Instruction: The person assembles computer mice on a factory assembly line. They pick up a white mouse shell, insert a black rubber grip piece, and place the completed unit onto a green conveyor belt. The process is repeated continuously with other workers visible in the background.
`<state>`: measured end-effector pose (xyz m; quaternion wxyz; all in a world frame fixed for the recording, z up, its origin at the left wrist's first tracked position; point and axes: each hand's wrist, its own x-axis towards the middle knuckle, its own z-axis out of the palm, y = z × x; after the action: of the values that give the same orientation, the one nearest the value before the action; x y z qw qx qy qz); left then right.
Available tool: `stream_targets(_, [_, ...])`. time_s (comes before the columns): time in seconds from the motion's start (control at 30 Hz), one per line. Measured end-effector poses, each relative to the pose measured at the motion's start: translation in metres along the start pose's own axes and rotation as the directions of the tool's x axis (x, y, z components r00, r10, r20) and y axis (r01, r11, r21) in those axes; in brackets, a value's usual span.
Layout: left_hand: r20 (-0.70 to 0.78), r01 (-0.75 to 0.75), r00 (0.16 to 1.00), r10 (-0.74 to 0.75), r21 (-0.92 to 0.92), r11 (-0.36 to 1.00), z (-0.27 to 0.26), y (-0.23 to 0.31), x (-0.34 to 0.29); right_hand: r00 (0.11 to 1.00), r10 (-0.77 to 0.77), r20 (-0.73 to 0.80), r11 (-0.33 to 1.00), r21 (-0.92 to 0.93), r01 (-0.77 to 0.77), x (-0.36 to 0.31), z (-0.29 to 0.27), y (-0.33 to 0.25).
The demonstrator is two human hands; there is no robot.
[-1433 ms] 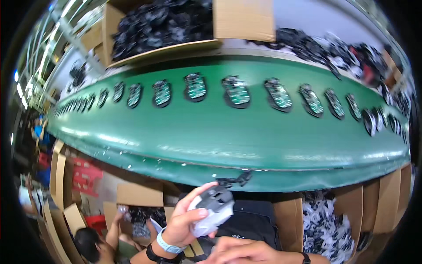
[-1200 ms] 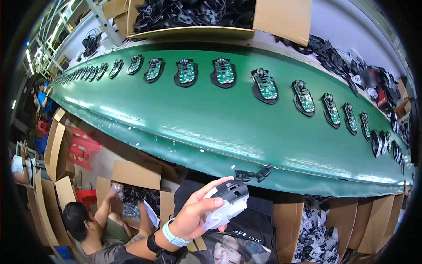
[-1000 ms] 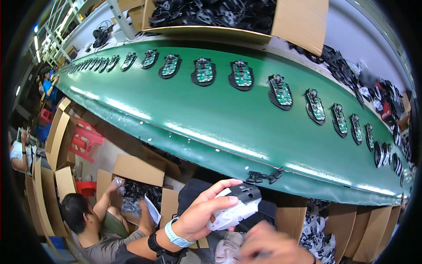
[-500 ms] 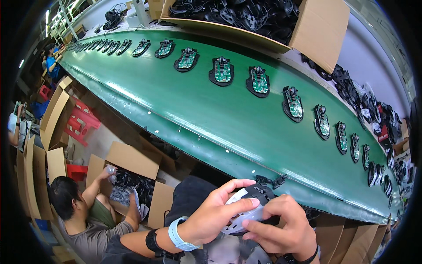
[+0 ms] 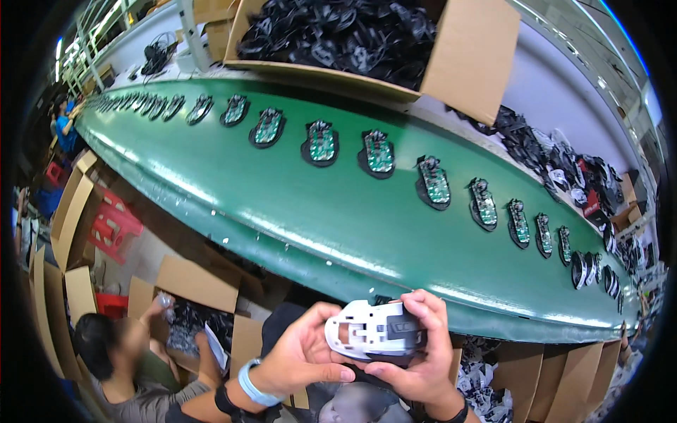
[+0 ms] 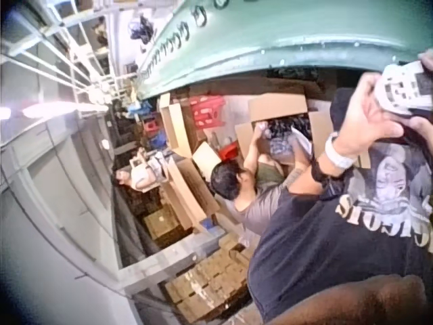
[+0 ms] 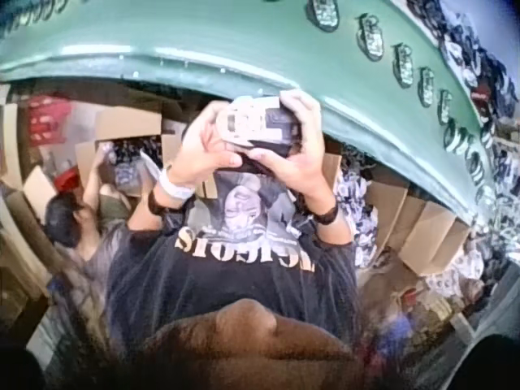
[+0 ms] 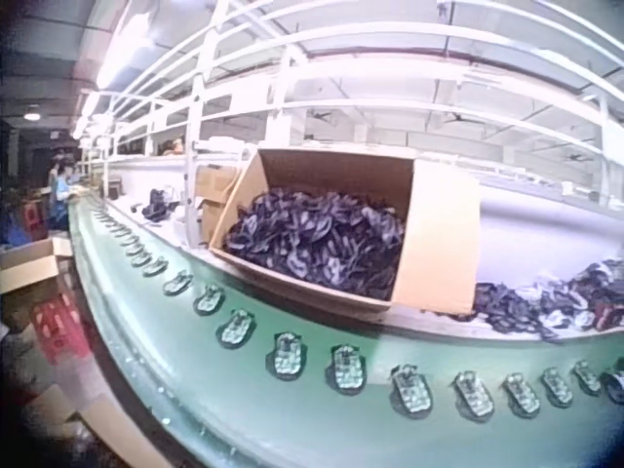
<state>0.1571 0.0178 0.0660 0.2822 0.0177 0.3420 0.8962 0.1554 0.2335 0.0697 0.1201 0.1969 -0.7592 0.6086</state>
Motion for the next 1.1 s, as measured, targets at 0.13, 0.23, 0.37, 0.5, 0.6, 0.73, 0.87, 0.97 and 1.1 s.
stream_targets(0.13, [-0.045,-0.171,0.985,0.168,-0.101,0.98,-0.003,-0.011,-0.002,0.993,-0.111,-0.036,0.993,-0.047,0.109,0.009,0.01,-0.007])
stream_targets(0.23, [-0.031,-0.255,0.967,0.253,-0.148,0.956,-0.003,-0.009,0.002,0.993,-0.088,-0.08,0.984,0.15,0.1,0.021,0.009,-0.015])
stream_targets(0.37, [-0.154,-0.276,0.955,0.252,-0.166,0.947,0.001,0.008,0.01,0.996,-0.054,0.065,0.978,0.206,0.04,0.051,0.013,-0.013])
stream_targets(0.5, [-0.133,-0.284,0.953,0.271,-0.093,0.954,0.012,0.028,0.021,0.994,0.075,-0.075,0.989,0.134,-0.064,0.081,0.016,-0.048])
stream_targets(0.6, [0.087,-0.21,0.973,0.215,-0.07,0.975,-0.01,0.058,0.029,0.989,-0.119,0.088,0.99,-0.07,0.125,0.115,0.004,-0.057])
stream_targets(0.73, [0.267,0.258,0.948,-0.171,-0.333,0.907,-0.039,0.101,0.053,0.8,-0.27,0.535,0.959,0.223,0.174,0.193,0.014,-0.057])
stream_targets(0.87, [0.574,0.313,0.817,-0.054,-0.362,0.878,-0.073,0.139,0.092,0.508,-0.258,0.822,0.937,0.084,0.339,0.29,0.024,-0.017])
stream_targets(0.97, [0.248,0.017,0.968,0.046,-0.246,0.969,-0.086,0.146,0.105,0.91,0.008,0.414,0.977,-0.196,0.081,0.386,0.039,0.03])
stream_targets(1.1, [-0.072,-0.25,0.968,0.242,-0.144,0.957,-0.085,0.148,0.113,0.935,-0.337,0.107,0.609,-0.733,0.303,0.486,0.075,0.111])
